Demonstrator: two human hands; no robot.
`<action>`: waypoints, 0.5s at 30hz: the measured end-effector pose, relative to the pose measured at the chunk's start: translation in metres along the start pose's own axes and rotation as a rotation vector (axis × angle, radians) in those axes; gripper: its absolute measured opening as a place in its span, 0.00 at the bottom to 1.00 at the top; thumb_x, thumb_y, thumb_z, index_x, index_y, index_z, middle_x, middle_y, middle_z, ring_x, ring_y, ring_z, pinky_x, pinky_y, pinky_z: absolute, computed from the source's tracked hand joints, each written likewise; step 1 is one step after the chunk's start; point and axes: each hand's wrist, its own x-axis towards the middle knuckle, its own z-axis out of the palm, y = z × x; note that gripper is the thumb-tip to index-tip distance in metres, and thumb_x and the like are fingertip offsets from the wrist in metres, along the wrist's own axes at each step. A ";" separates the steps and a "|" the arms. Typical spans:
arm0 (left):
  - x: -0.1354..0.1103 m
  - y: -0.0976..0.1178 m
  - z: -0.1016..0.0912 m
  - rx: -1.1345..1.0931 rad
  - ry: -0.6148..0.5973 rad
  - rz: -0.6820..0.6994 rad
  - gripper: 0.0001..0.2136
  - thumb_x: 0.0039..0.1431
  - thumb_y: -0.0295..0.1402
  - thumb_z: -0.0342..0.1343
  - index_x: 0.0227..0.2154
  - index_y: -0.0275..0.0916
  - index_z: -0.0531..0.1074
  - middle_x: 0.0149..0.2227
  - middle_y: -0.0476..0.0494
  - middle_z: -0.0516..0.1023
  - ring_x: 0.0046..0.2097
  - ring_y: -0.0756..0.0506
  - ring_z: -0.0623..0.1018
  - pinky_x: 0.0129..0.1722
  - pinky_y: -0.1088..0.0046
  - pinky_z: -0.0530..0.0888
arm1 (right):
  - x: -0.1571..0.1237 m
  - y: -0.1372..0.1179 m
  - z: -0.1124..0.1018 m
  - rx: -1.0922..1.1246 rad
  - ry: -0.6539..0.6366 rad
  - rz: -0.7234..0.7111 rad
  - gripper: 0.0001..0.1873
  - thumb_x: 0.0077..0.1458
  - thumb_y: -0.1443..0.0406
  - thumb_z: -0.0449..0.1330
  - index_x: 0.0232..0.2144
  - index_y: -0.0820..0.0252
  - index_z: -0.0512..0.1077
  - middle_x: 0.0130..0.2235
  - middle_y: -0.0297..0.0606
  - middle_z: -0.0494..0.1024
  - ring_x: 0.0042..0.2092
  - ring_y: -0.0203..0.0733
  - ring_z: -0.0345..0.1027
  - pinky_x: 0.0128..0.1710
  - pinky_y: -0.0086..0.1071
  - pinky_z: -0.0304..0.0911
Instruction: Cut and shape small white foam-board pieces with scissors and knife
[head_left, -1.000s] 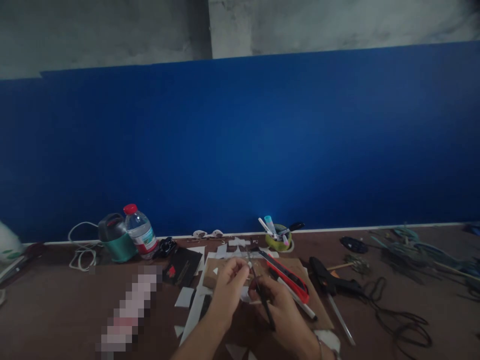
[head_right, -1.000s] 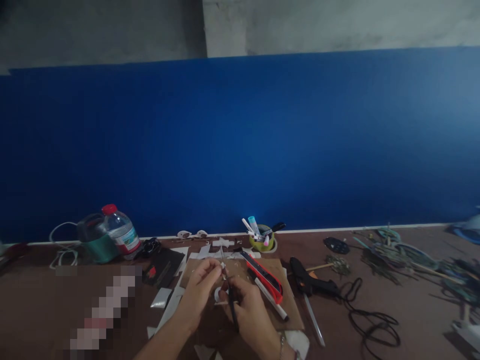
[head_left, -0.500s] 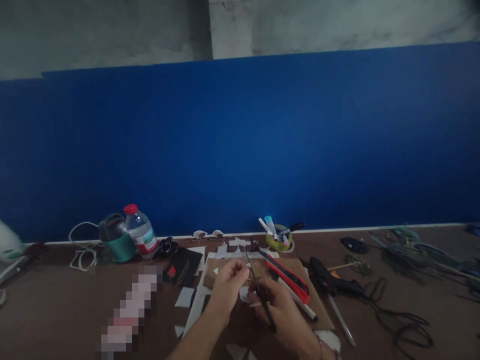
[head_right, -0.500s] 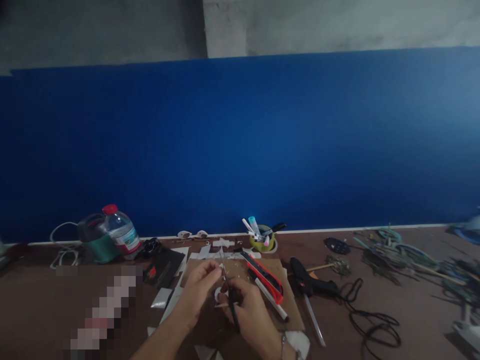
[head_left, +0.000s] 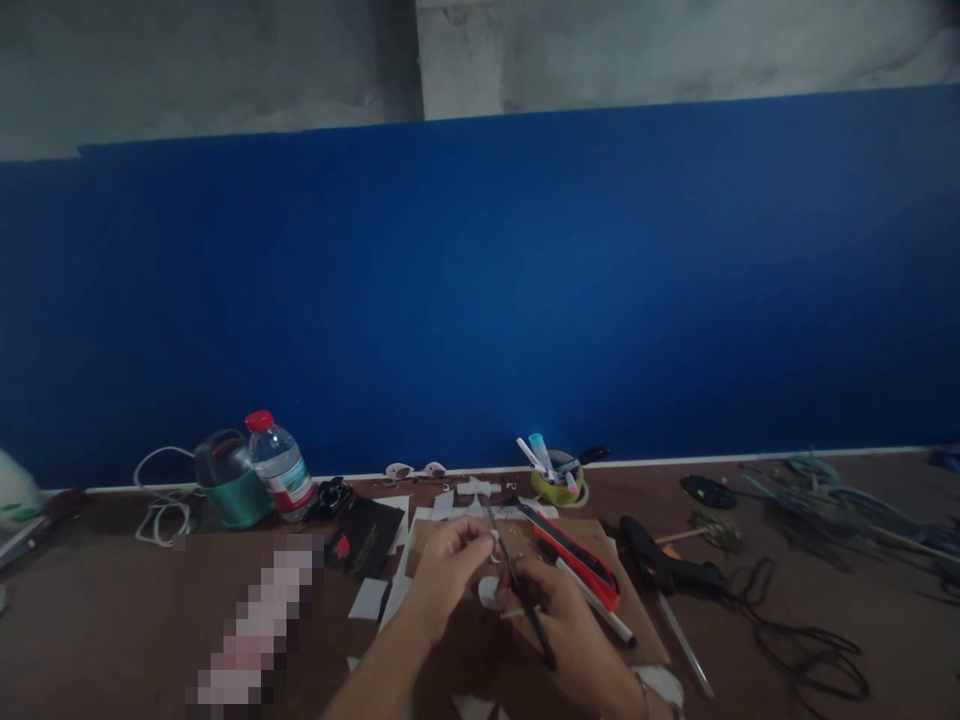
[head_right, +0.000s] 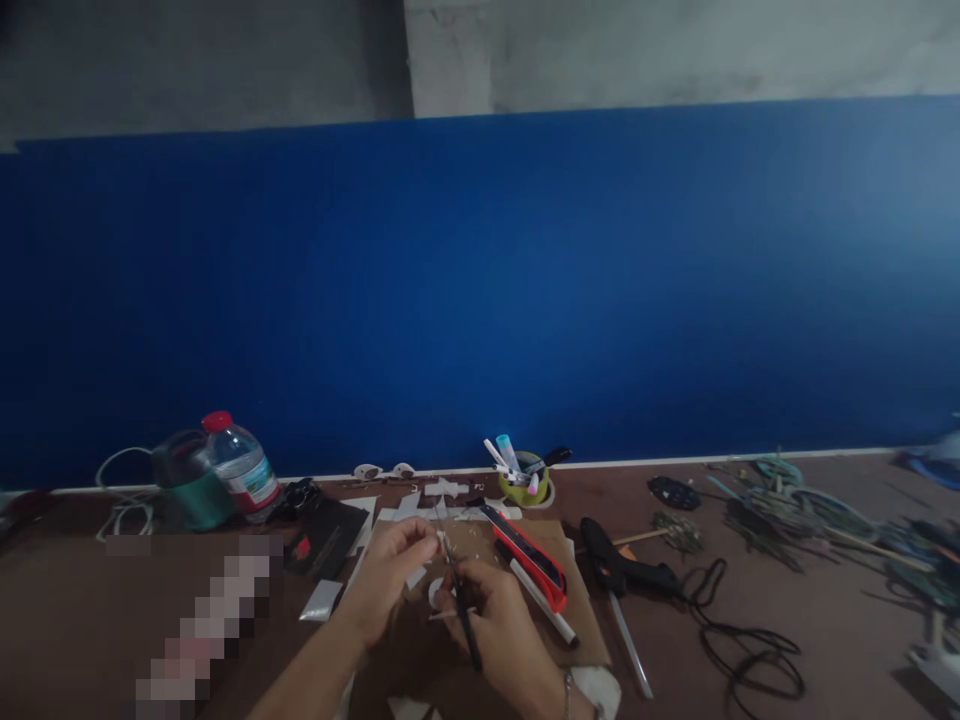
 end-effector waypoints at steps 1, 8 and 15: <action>0.000 0.000 -0.001 -0.002 0.000 0.007 0.09 0.43 0.36 0.61 0.20 0.37 0.69 0.23 0.51 0.70 0.28 0.50 0.68 0.31 0.75 0.63 | 0.000 0.000 0.000 0.006 -0.004 0.017 0.14 0.47 0.57 0.64 0.25 0.63 0.68 0.20 0.28 0.63 0.22 0.31 0.53 0.20 0.24 0.49; 0.000 -0.007 0.002 -0.075 -0.012 -0.021 0.11 0.44 0.39 0.61 0.22 0.37 0.68 0.25 0.50 0.72 0.29 0.49 0.69 0.33 0.74 0.64 | 0.000 0.003 0.000 0.010 0.005 -0.012 0.11 0.48 0.60 0.63 0.25 0.63 0.69 0.22 0.30 0.66 0.23 0.31 0.55 0.20 0.24 0.50; 0.002 -0.014 0.001 -0.032 -0.017 -0.011 0.11 0.44 0.38 0.61 0.22 0.37 0.68 0.24 0.49 0.71 0.29 0.49 0.69 0.32 0.74 0.64 | 0.000 -0.002 -0.001 -0.038 0.005 -0.051 0.11 0.46 0.60 0.65 0.26 0.63 0.70 0.24 0.31 0.68 0.26 0.34 0.58 0.24 0.25 0.55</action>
